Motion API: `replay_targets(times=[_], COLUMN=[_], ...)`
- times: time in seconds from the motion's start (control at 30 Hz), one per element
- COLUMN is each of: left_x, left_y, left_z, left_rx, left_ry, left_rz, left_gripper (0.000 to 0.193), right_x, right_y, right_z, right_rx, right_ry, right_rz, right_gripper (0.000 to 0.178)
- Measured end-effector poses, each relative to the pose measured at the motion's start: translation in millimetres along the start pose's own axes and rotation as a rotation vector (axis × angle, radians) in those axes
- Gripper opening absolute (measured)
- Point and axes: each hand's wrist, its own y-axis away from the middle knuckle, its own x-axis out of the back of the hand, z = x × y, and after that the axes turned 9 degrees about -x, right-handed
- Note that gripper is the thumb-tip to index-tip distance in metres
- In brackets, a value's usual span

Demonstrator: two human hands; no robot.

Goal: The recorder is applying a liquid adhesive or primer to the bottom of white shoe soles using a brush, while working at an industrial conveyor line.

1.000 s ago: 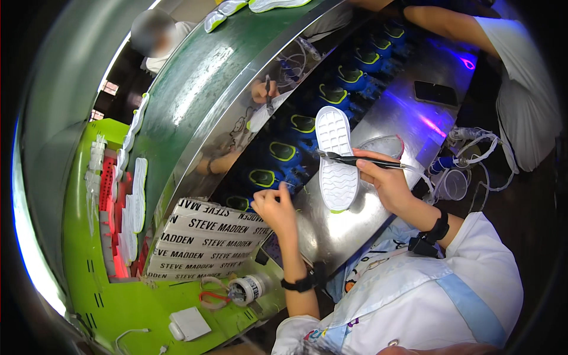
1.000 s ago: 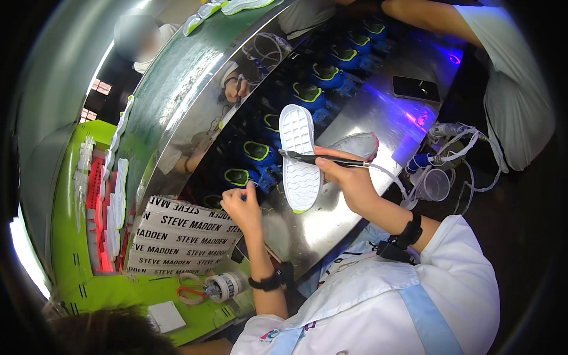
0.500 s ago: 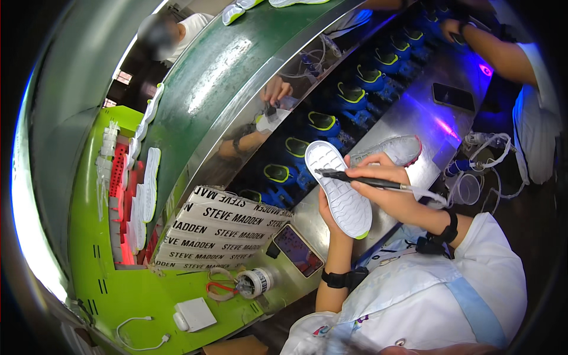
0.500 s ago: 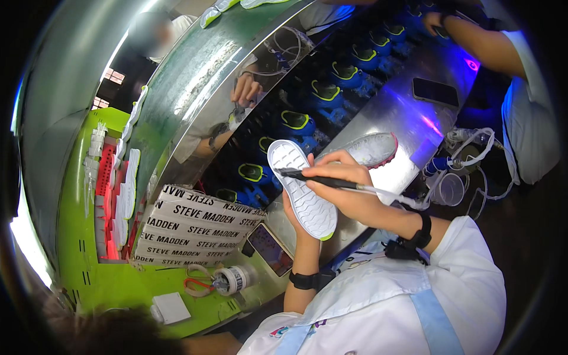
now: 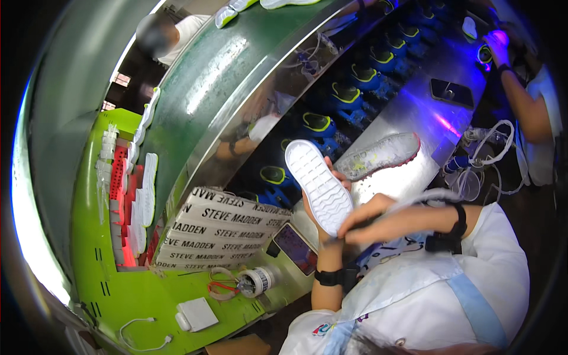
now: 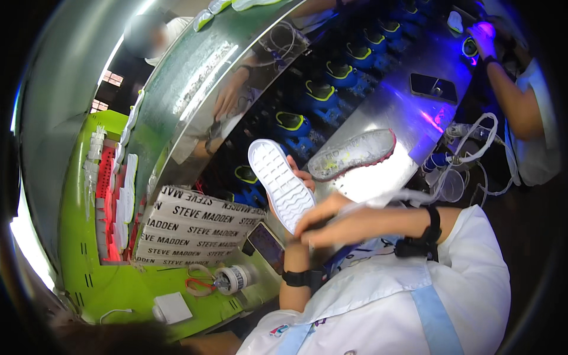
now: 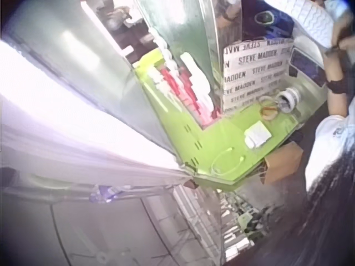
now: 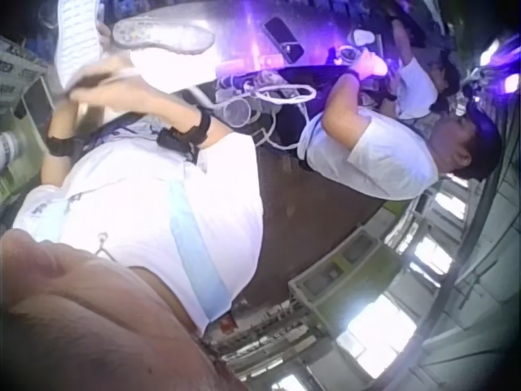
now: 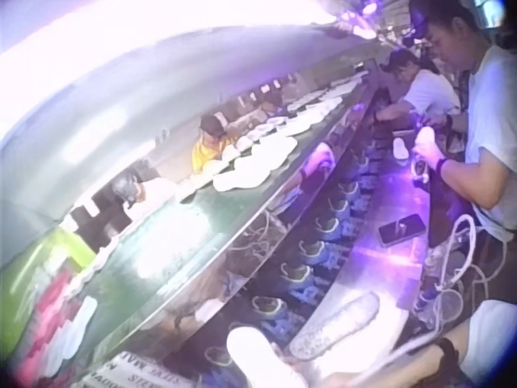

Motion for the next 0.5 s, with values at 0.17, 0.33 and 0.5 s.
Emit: replay_targets(times=[0.17,0.33,0.5], left_x=[-15.3,-30.2,-42.1], left_y=[-2.4,-10.9,-21.6], left_z=[-0.7,4.7,-3.7], left_rx=[0.059,0.243,0.542], left_ry=[-0.280,-0.403,-0.512], left_rz=[0.073,-0.010,0.174], left_gripper=[0.058,0.056,0.050], right_x=[15.6,29.8,30.4], right_y=[8.3,1.6,0.4], right_z=[-9.4,3.0,-6.8], right_rx=[-0.238,0.015,0.413], right_ry=[0.040,0.202,0.301], right_rz=[-0.114,-0.200,-0.093], right_gripper=[0.017,0.015,0.011])
